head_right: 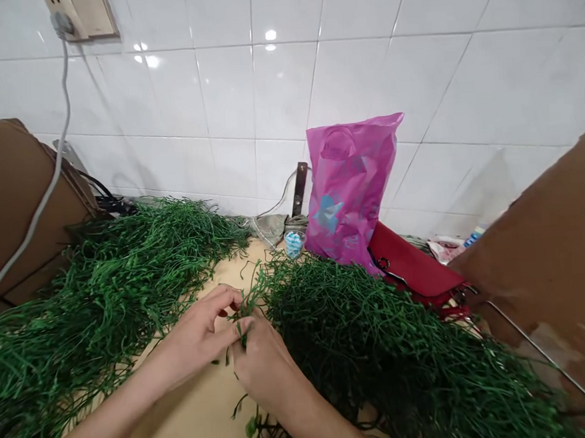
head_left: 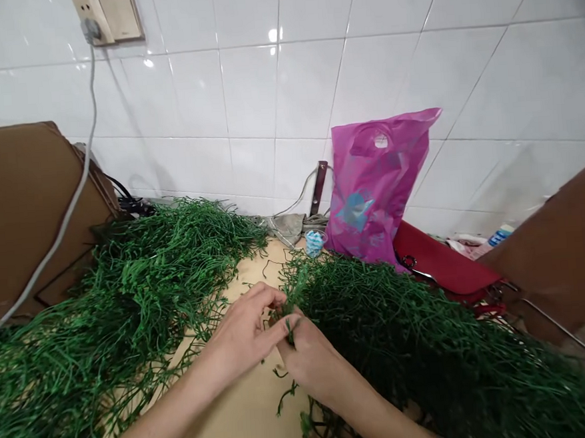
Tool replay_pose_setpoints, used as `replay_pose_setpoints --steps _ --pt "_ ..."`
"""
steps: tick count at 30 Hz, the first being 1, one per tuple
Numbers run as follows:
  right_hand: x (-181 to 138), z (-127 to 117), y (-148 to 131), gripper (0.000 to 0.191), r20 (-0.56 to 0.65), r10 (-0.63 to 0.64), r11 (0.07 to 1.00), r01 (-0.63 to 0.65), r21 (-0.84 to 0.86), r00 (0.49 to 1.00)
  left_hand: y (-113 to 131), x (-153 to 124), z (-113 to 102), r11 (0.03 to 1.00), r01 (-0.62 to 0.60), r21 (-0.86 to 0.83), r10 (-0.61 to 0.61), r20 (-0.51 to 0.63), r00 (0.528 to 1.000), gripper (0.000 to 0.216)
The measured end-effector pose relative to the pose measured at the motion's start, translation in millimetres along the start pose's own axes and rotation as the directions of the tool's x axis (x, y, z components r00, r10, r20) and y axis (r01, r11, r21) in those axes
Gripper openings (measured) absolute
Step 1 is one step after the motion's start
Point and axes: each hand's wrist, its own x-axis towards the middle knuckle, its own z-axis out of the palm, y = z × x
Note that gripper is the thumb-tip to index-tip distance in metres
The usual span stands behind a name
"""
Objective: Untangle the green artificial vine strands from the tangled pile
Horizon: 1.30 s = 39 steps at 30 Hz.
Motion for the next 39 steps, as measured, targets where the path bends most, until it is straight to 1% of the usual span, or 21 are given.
replay_pose_setpoints --steps 2,3,4,5,6,8,9,10,11,12,14,17,19,22,24,26,31,35,36,37,39 --pt "-3 -1 0 0.039 0.022 -0.057 0.998 0.058 -0.028 0.998 -8 5 8 0.991 -0.028 -0.134 0.023 -0.038 0.999 0.021" --pt "-5 -3 -1 0.048 0.039 -0.075 0.996 0.077 -0.037 0.996 -12 8 11 0.971 -0.029 -0.237 0.013 -0.066 0.998 0.023" --pt "-8 -5 -2 0.057 0.052 -0.08 0.996 0.082 -0.047 0.995 -17 11 12 0.932 -0.011 -0.363 -0.025 -0.092 0.995 0.024" --pt "-10 -7 -3 0.063 0.064 -0.068 0.996 0.072 -0.058 0.996 -21 14 13 0.864 0.028 -0.503 -0.095 -0.107 0.99 0.025" --pt "-13 -11 -5 0.067 0.07 -0.044 0.996 0.049 -0.071 0.997 -24 17 14 0.763 0.08 -0.641 -0.188 -0.103 0.977 0.024" --pt "-17 -21 -8 0.063 0.062 0.005 0.996 0.0 -0.085 0.998 -27 23 14 0.506 0.168 -0.846 -0.384 -0.047 0.922 0.019" --pt "-18 -27 -9 0.058 0.049 0.015 0.996 -0.01 -0.084 0.999 -27 25 13 0.383 0.183 -0.906 -0.461 -0.016 0.887 0.017" --pt "-19 -34 -10 0.052 0.031 0.01 0.996 -0.007 -0.088 0.999 -26 27 12 0.288 0.178 -0.941 -0.512 0.006 0.859 0.017" --pt "-19 -40 -10 0.044 0.006 -0.008 0.995 0.009 -0.101 1.0 -24 29 10 0.226 0.166 -0.96 -0.535 0.021 0.845 0.018" --pt "-20 -47 -11 0.036 -0.031 -0.035 0.992 0.031 -0.125 0.999 -22 31 8 0.186 0.157 -0.97 -0.535 0.034 0.844 0.019" --pt "-20 -59 -15 0.025 -0.126 -0.112 0.975 0.084 -0.206 0.986 -15 35 2 0.147 0.168 -0.975 -0.484 0.077 0.872 0.019" --pt "-18 -74 -27 0.017 -0.261 -0.27 0.925 0.174 -0.338 0.927 -4 43 -6 0.165 0.226 -0.96 -0.333 0.161 0.929 0.015" --pt "-14 -81 -37 0.014 -0.29 -0.36 0.883 0.223 -0.414 0.887 3 50 -10 0.187 0.256 -0.948 -0.22 0.214 0.952 0.012" --pt "-2 -87 -48 0.014 -0.293 -0.423 0.834 0.243 -0.495 0.857 11 60 -10 0.206 0.286 -0.936 -0.086 0.274 0.958 0.016" --pt "8 -86 -48 0.016 -0.294 -0.413 0.833 0.227 -0.504 0.862 14 64 -8 0.22 0.283 -0.934 -0.041 0.281 0.959 0.021" --pt "18 -83 -43 0.018 -0.286 -0.382 0.86 0.225 -0.459 0.879 14 65 -5 0.226 0.271 -0.936 -0.015 0.275 0.961 0.024" --pt "29 -78 -25 0.018 -0.226 -0.291 0.944 0.241 -0.225 0.93 6 65 -2 0.249 0.278 -0.928 0.03 0.294 0.955 0.033" --pt "30 -84 -23 0.016 -0.255 -0.224 0.972 0.196 -0.131 0.941 2 66 -3 0.277 0.325 -0.904 -0.016 0.333 0.943 0.055" --pt "30 -86 -22 0.016 -0.272 -0.218 0.975 0.195 -0.111 0.937 1 66 -4 0.311 0.329 -0.891 -0.03 0.337 0.941 0.059" --pt "30 -88 -21 0.017 -0.282 -0.217 0.976 0.2 -0.088 0.934 1 66 -4 0.371 0.324 -0.871 -0.04 0.333 0.942 0.059" --pt "30 -91 -17 0.018 -0.278 -0.208 0.978 0.2 -0.055 0.938 1 66 -3 0.544 0.278 -0.792 -0.05 0.3 0.953 0.055"
